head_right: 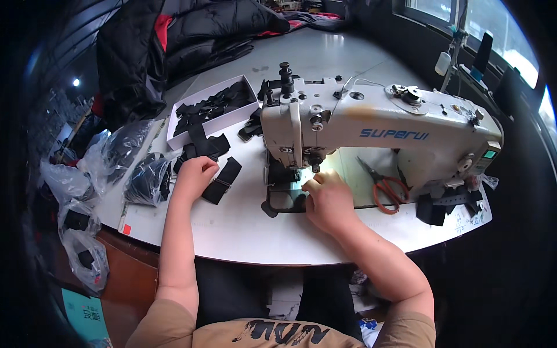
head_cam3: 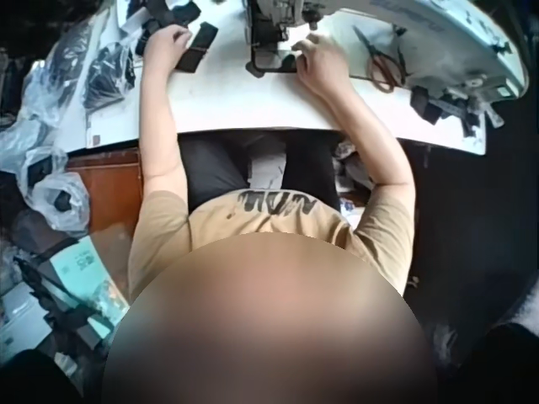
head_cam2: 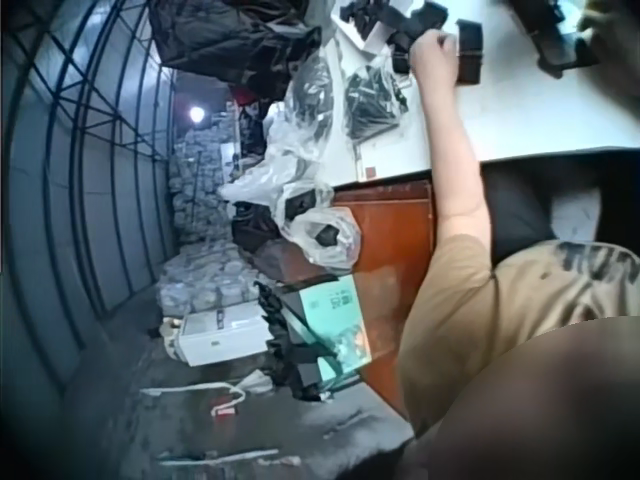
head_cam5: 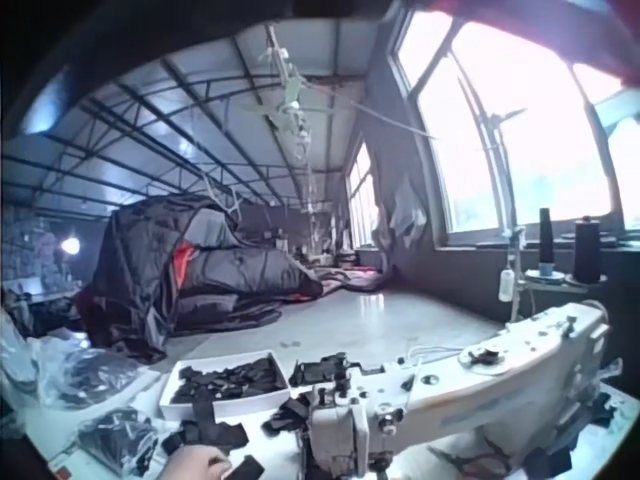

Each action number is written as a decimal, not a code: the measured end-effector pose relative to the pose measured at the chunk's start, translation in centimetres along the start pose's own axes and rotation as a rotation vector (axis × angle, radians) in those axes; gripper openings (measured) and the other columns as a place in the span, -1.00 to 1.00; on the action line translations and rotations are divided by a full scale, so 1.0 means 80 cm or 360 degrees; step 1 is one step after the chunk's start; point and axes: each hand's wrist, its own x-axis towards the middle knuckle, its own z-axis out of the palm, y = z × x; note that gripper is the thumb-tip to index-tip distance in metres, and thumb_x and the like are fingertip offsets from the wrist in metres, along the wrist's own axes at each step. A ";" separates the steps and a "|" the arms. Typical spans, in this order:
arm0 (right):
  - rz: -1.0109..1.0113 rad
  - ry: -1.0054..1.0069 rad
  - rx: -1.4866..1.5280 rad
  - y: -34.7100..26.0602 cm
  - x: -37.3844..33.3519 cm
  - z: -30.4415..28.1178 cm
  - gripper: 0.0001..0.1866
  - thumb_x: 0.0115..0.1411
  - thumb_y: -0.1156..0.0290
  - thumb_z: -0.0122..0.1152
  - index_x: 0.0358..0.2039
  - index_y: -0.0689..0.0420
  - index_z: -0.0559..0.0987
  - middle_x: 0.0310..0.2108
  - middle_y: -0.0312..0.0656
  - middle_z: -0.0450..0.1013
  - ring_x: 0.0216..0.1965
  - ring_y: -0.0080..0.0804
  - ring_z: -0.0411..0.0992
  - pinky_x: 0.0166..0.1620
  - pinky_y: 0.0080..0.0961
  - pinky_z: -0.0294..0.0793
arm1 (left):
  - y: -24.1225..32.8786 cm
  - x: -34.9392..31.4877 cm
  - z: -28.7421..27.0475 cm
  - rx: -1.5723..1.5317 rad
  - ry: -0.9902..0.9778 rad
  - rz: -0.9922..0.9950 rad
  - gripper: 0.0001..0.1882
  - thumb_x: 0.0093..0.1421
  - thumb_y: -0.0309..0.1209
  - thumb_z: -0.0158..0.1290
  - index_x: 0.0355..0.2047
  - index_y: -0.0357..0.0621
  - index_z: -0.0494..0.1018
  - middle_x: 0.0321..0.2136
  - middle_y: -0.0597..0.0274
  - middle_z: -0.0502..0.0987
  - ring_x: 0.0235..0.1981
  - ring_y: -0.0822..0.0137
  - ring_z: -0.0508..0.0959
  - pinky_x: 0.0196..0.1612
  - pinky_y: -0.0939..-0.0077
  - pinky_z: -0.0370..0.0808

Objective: Operating an industrial sewing machine to stitch together small black fabric strips.

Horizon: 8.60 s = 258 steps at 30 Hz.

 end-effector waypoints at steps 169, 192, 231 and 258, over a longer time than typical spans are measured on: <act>0.0147 -0.0253 -0.0127 -0.034 -0.016 0.004 -0.68 0.16 0.41 0.29 -0.05 0.11 0.62 -0.37 -0.10 0.48 -0.47 -0.05 0.50 -0.44 -0.20 0.48 | 0.106 -0.044 0.099 -0.0182 -0.0286 0.1417 -0.74 0.18 -0.38 0.19 -0.13 -0.19 0.56 -0.10 0.27 0.54 -0.05 0.16 0.49 0.04 0.21 0.50; -0.0004 -0.0317 -0.0177 -0.033 -0.016 0.002 -0.80 0.18 0.40 0.28 -0.18 0.10 0.64 -0.45 -0.16 0.40 -0.50 -0.13 0.46 -0.47 -0.22 0.45 | 0.103 -0.042 0.099 -0.0214 -0.0390 0.1274 -0.57 0.14 -0.36 0.25 0.00 -0.24 0.49 0.01 0.16 0.45 0.08 0.09 0.45 0.12 0.18 0.46; 0.0280 -0.0356 0.0020 -0.033 -0.008 -0.004 -0.62 0.12 0.55 0.16 -0.03 0.10 0.65 -0.35 -0.10 0.45 -0.38 -0.05 0.50 -0.33 -0.18 0.50 | 0.093 -0.023 0.093 -0.0088 -0.0240 0.1538 -0.68 0.12 -0.54 0.08 -0.09 -0.12 0.60 -0.11 0.22 0.53 0.00 0.15 0.50 0.14 0.23 0.44; 0.0241 -0.0350 -0.0025 -0.027 -0.005 -0.008 -0.71 0.09 0.59 0.10 -0.19 0.08 0.64 -0.36 -0.07 0.48 -0.36 0.02 0.52 -0.30 -0.10 0.50 | 0.059 0.020 0.068 -0.0102 0.0352 0.1237 -0.80 0.02 -0.57 0.11 -0.31 -0.11 0.59 -0.26 0.21 0.60 -0.20 0.09 0.57 -0.05 0.17 0.50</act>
